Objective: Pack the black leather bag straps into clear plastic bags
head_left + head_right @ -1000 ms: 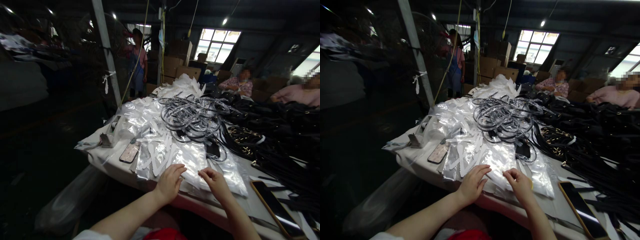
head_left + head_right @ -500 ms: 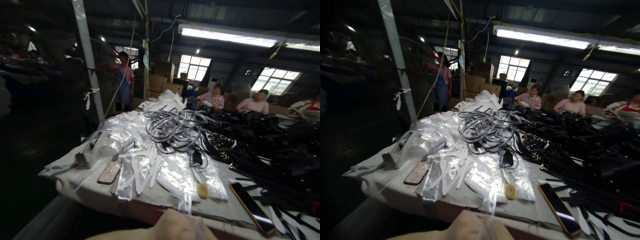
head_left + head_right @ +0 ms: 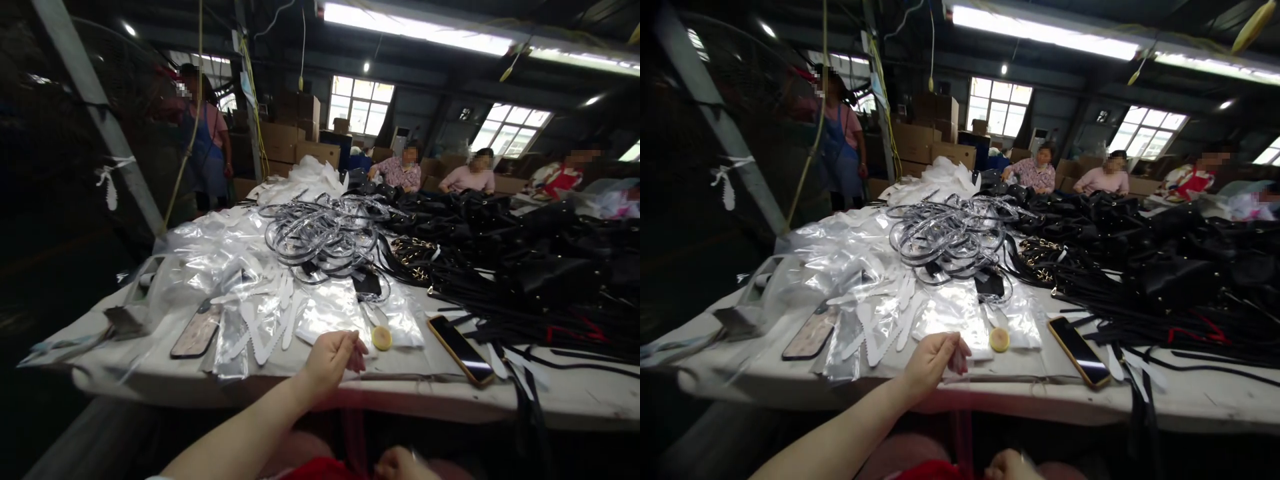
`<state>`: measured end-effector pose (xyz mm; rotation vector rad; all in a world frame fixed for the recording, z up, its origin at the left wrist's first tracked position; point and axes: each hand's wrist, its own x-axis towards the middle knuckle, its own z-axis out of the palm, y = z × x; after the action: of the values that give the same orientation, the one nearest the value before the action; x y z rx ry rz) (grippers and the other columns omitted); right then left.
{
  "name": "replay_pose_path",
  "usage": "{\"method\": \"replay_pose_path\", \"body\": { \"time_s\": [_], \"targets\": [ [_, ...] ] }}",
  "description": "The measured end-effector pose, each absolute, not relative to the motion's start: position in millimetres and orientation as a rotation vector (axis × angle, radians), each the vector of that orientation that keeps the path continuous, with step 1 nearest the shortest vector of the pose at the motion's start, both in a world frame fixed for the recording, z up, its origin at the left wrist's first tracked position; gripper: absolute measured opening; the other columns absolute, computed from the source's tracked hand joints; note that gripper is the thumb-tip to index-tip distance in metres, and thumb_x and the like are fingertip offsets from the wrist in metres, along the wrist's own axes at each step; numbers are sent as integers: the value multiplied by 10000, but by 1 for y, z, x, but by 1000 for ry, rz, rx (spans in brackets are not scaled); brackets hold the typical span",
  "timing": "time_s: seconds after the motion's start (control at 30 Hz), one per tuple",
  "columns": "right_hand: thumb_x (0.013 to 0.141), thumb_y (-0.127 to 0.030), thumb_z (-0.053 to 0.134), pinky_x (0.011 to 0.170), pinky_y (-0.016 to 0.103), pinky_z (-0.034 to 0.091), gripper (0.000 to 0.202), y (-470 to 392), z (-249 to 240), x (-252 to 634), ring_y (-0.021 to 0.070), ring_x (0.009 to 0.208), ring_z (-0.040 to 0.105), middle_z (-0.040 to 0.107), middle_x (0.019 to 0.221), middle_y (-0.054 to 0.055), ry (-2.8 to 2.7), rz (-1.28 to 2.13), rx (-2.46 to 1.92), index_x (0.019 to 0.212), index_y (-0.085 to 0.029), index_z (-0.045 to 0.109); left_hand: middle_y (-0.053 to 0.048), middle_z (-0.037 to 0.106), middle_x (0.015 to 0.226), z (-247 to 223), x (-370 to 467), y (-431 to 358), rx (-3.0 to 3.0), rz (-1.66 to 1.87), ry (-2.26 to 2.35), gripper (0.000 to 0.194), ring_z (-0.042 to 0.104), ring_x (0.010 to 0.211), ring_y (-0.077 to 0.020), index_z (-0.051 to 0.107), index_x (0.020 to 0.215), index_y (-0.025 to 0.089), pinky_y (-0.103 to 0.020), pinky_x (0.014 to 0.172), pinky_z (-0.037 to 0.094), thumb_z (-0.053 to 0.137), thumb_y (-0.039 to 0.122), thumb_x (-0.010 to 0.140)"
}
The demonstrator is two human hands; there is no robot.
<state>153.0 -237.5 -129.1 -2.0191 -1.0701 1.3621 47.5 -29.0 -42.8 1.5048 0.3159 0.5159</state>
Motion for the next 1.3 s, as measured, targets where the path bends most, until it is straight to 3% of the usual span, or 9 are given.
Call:
{"method": "replay_pose_path", "body": {
  "time_s": [0.1,0.3,0.53,0.67,0.77,0.87,1.07,1.2,1.3],
  "targets": [
    [923,-597,515,711,364,541,473,-238,-129,163,236,764,688,730,818,70,-969,1345,-1904,871,-179,729,-74,690,670,-57,46,-37,1619,311,213,676,598,582,-136,706,862,102,-235,607,476,340,663,949],
    [880,-582,603,1051,474,415,475,-217,-80,177,300,1162,609,706,1211,121,-760,1146,-1302,1158,-214,719,-71,744,880,-67,29,-52,1964,100,-134,543,676,831,-161,726,960,148,-237,823,487,288,461,1026],
    [710,-480,819,702,335,549,313,-196,-78,168,204,704,668,728,760,40,-558,903,-1518,829,-199,752,-39,724,762,-86,20,-53,2049,-35,-90,325,644,690,-139,712,783,148,-208,662,454,480,296,956],
    [729,-453,802,747,321,529,255,-192,-79,160,215,764,658,712,767,44,-772,755,-1630,746,-202,758,-43,731,882,-89,23,-63,1741,128,188,237,654,769,-164,723,997,151,-226,685,485,650,285,816],
    [844,-440,690,731,306,527,257,-188,-76,164,212,774,656,692,775,41,-992,664,-1734,751,-206,740,-38,687,706,-89,26,-71,1528,164,358,271,620,622,-151,719,915,118,-231,594,475,603,352,843],
    [919,-459,560,830,364,532,310,-178,-81,186,253,900,669,718,927,88,-1150,379,-1938,910,-203,735,-11,618,562,-92,26,-70,1476,174,450,322,558,508,-128,707,818,119,-225,543,446,602,421,855],
    [838,-498,583,1102,656,245,468,-156,-111,227,439,1352,387,556,1391,212,-1216,-24,-2221,1157,-174,693,-10,607,569,-104,21,-58,1429,203,480,361,547,496,-122,715,843,131,-208,499,423,643,485,834],
    [901,-544,464,1076,622,320,542,-155,-108,228,414,1278,480,608,1305,241,-1178,73,-2189,1165,-127,688,0,591,560,-106,17,-51,1395,182,462,429,568,482,-137,722,1038,141,-232,504,467,633,509,837],
    [977,-550,317,862,463,532,593,-161,-93,217,303,922,686,744,961,167,-1184,337,-2131,1035,-140,743,4,585,555,-103,18,-47,1384,196,422,446,559,490,-121,718,1113,153,-220,528,467,609,505,861]
  ]
}}
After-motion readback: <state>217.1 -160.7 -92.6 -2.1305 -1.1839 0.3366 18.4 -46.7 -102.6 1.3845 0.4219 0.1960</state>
